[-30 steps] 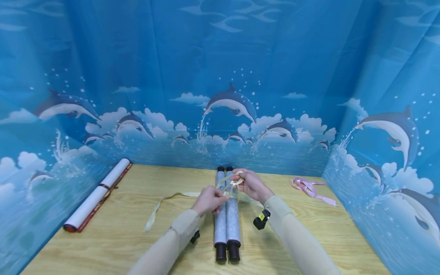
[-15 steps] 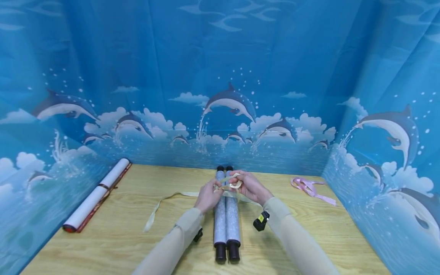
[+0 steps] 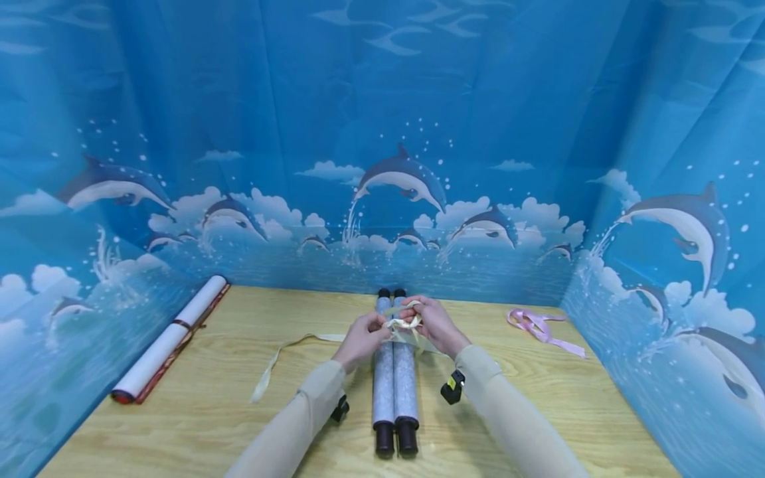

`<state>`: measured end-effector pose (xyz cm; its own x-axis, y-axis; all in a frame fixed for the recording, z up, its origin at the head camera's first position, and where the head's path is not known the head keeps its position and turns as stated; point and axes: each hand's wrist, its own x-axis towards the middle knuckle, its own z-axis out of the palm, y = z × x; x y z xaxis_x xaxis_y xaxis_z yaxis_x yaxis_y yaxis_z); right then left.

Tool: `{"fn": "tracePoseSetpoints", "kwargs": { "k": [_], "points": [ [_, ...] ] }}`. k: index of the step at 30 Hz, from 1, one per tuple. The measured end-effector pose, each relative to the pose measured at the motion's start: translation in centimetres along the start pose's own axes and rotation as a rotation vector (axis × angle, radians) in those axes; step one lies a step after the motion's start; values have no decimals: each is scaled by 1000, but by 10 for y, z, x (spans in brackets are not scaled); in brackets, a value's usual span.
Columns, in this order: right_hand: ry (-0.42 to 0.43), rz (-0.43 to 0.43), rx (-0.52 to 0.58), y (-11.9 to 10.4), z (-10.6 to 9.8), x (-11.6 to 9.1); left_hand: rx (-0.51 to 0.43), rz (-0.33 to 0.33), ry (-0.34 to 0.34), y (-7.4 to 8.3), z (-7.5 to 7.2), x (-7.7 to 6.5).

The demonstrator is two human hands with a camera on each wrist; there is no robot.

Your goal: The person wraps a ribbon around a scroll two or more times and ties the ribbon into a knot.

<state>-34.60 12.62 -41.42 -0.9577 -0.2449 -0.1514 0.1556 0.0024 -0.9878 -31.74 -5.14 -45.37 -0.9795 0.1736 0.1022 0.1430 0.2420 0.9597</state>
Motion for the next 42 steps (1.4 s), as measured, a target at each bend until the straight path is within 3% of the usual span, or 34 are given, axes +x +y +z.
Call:
{"fn": "tracePoseSetpoints", "kwargs": {
  "k": [7, 12, 16, 21, 24, 28, 32, 34, 38, 42],
  "points": [
    [28, -17, 2, 0, 3, 0, -70, -21, -117, -1, -1, -1],
    [36, -33, 0, 1, 2, 1, -23, -33, -117, -2, -5, -2],
    [45, -58, -22, 3, 0, 1, 48, -22, -27, -4, -11, -2],
    [63, -44, -34, 6, -7, 1, 94, -32, 171, -8, -20, -2],
    [60, -28, 19, 8, -14, 1, 41, -54, 281, -7, -27, -1],
    [38, 2, 219, 9, -24, -1, -157, -87, 337, -5, -37, 1],
    [24, 36, 464, 5, -35, -4, -443, -44, 272, -5, -49, 2],
    [25, 41, 567, 2, -42, -5, -525, -25, 223, -6, -55, 1],
    [28, 25, 653, -4, -57, -9, -456, -45, 126, -10, -68, 2],
    [47, -2, 629, -11, -73, -12, -365, -90, 21, -7, -83, 4]
  ]
}}
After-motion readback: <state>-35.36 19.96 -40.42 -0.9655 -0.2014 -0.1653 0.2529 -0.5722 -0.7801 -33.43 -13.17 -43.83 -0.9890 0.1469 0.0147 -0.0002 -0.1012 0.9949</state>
